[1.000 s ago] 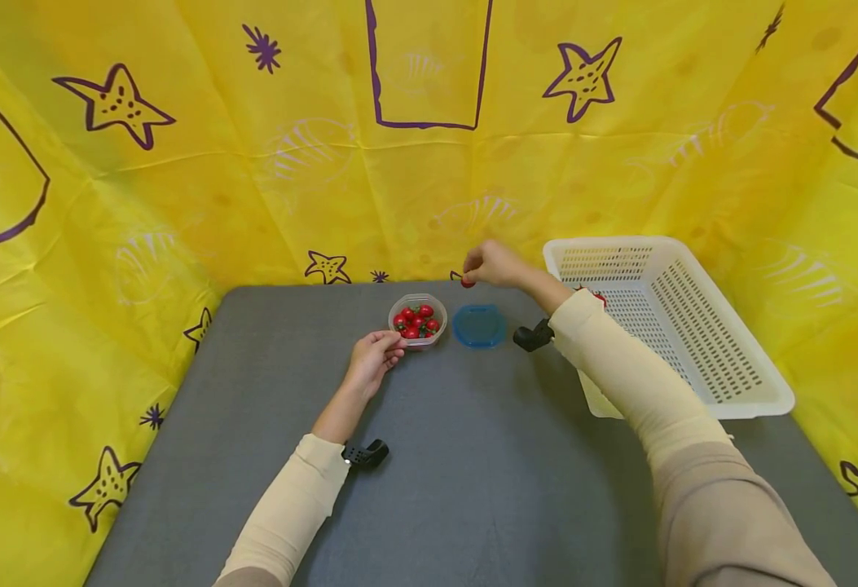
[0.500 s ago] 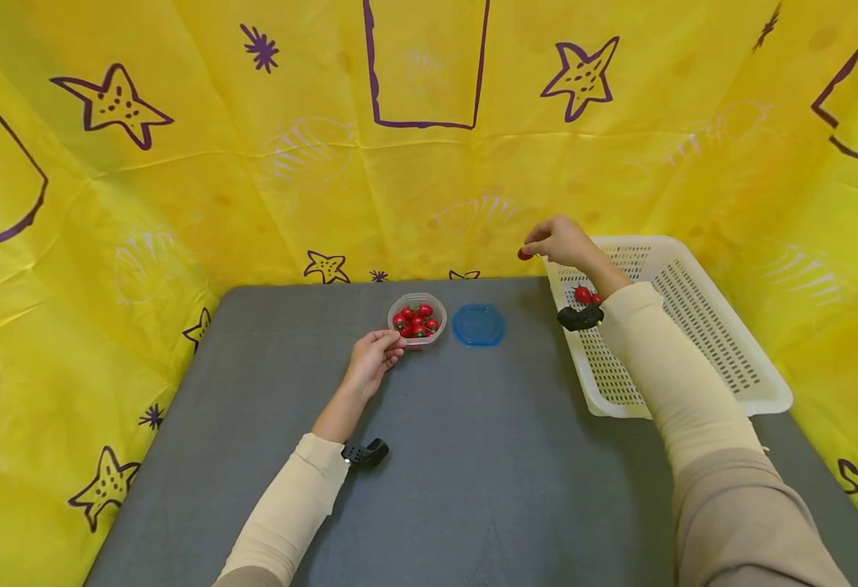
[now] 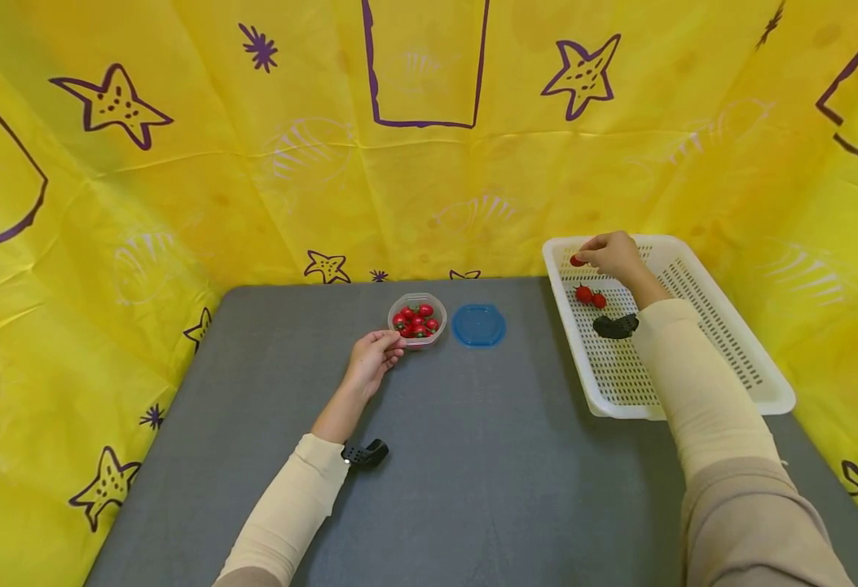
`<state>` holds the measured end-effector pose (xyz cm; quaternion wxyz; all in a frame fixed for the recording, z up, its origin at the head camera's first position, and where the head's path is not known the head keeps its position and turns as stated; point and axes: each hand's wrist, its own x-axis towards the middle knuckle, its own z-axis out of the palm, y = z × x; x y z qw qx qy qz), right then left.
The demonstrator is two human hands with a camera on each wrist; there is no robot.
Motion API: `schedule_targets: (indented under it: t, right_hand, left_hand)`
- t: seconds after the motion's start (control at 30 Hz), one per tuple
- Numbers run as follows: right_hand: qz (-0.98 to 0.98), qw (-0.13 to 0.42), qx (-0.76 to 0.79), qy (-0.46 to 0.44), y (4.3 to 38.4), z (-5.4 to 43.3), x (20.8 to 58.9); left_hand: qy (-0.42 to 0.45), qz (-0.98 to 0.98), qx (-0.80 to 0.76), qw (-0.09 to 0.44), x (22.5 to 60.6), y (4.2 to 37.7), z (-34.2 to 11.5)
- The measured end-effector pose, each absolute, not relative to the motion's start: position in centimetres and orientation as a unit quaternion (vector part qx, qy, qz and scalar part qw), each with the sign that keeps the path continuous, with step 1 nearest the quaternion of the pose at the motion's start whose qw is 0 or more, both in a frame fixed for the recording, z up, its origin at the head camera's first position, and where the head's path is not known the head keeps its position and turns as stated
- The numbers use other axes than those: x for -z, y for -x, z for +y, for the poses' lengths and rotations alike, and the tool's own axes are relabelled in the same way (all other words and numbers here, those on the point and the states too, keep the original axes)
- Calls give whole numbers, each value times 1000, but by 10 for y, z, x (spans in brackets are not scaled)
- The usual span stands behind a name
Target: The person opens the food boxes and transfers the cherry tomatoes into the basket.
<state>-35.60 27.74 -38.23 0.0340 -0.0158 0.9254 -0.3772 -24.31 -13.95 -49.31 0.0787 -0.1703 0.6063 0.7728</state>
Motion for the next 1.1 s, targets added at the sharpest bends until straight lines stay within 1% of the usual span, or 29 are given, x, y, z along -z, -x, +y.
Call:
schedule_targets:
  t: [0.2, 0.33, 0.43, 0.53, 0.63, 0.9, 1.1]
  right_hand:
    - [922, 3, 388, -20, 353, 300, 401]
    - [920, -12, 387, -63, 351, 307, 409]
    - [915, -9, 392, -97, 351, 311, 413]
    - [919, 1, 377, -112, 349, 315, 420]
    - [933, 2, 344, -104, 345, 321, 429]
    - [958, -17, 278, -70, 335, 322, 439]
    - [962, 7, 262, -75, 331, 321, 441]
  left_hand:
    - [167, 606, -773, 79, 492, 242, -140]
    - [167, 606, -774, 79, 491, 242, -141]
    - [167, 605, -774, 80, 492, 243, -141]
    - [166, 605, -775, 80, 492, 243, -140]
    - [166, 604, -776, 80, 493, 243, -140]
    - [166, 601, -779, 73, 494, 242, -140]
    - [162, 603, -778, 71, 494, 242, -139]
